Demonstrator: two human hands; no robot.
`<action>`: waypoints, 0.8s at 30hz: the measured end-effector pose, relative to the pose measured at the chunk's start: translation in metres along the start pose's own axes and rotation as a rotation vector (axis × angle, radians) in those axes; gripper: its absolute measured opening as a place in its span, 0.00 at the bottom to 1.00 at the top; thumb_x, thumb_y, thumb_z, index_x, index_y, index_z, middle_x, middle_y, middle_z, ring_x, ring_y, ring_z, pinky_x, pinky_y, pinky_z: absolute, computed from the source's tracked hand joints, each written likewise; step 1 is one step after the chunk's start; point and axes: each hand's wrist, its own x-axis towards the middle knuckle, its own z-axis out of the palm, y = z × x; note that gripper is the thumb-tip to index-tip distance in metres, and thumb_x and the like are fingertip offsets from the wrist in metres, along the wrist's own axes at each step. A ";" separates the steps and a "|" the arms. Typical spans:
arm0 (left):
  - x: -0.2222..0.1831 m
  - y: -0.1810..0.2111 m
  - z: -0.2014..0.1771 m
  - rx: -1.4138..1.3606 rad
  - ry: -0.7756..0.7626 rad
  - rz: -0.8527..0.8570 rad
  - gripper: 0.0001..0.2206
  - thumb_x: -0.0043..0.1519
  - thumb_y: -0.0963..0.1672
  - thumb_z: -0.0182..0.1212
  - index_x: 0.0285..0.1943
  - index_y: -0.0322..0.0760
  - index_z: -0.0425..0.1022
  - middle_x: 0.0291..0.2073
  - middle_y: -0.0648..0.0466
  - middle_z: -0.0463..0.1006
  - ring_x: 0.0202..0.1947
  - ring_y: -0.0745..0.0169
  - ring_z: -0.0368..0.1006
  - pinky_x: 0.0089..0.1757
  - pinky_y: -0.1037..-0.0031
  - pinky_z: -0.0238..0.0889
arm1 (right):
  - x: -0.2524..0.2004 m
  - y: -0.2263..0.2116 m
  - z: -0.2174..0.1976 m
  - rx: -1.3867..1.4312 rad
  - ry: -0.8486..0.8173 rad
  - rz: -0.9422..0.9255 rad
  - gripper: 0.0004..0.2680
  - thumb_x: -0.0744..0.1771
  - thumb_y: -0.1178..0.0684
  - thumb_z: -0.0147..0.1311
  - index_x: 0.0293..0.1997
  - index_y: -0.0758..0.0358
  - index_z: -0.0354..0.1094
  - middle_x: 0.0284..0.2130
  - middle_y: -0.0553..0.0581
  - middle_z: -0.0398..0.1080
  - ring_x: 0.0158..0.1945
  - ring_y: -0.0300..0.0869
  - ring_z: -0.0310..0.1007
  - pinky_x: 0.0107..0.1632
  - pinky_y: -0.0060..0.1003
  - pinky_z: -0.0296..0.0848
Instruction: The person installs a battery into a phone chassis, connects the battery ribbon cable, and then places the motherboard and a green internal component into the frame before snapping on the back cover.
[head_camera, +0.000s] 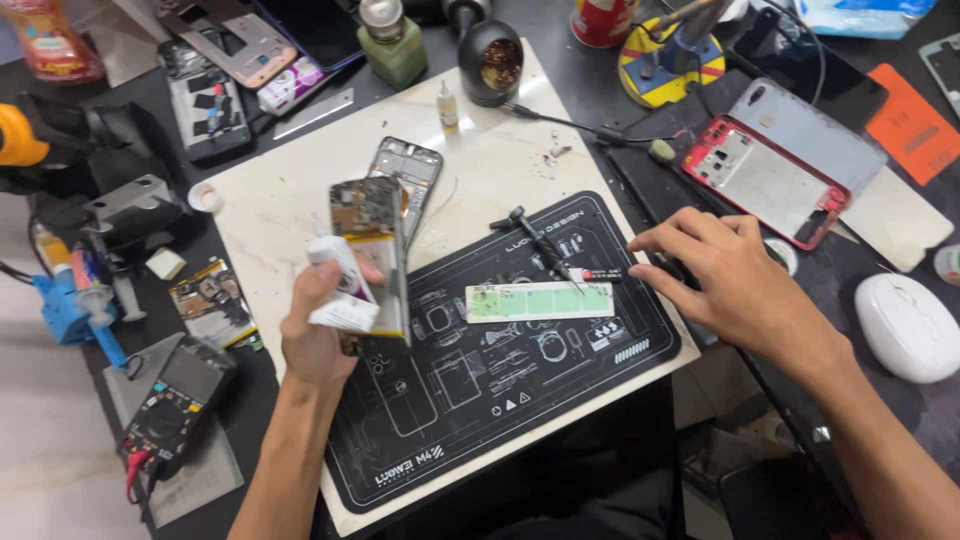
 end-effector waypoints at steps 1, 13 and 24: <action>0.001 0.003 -0.006 -0.034 0.028 0.011 0.19 0.68 0.51 0.56 0.43 0.26 0.76 0.36 0.47 0.78 0.35 0.62 0.74 0.40 0.74 0.67 | 0.000 0.000 0.001 0.000 0.006 -0.008 0.11 0.66 0.44 0.57 0.48 0.56 0.74 0.42 0.51 0.72 0.40 0.42 0.73 0.61 0.46 0.59; -0.001 -0.005 0.016 0.158 -0.210 -0.145 0.17 0.63 0.51 0.58 0.42 0.31 0.81 0.30 0.51 0.81 0.26 0.67 0.75 0.30 0.78 0.67 | 0.025 -0.038 0.025 -0.023 0.188 -0.229 0.10 0.66 0.49 0.58 0.51 0.56 0.73 0.45 0.51 0.72 0.51 0.44 0.70 0.57 0.43 0.59; -0.017 -0.011 0.039 0.302 -0.500 -0.208 0.14 0.63 0.50 0.61 0.40 0.37 0.83 0.28 0.56 0.79 0.27 0.72 0.69 0.31 0.79 0.58 | 0.093 -0.078 0.061 -0.370 0.119 -0.428 0.21 0.60 0.60 0.59 0.60 0.54 0.68 0.48 0.49 0.72 0.58 0.43 0.68 0.64 0.50 0.53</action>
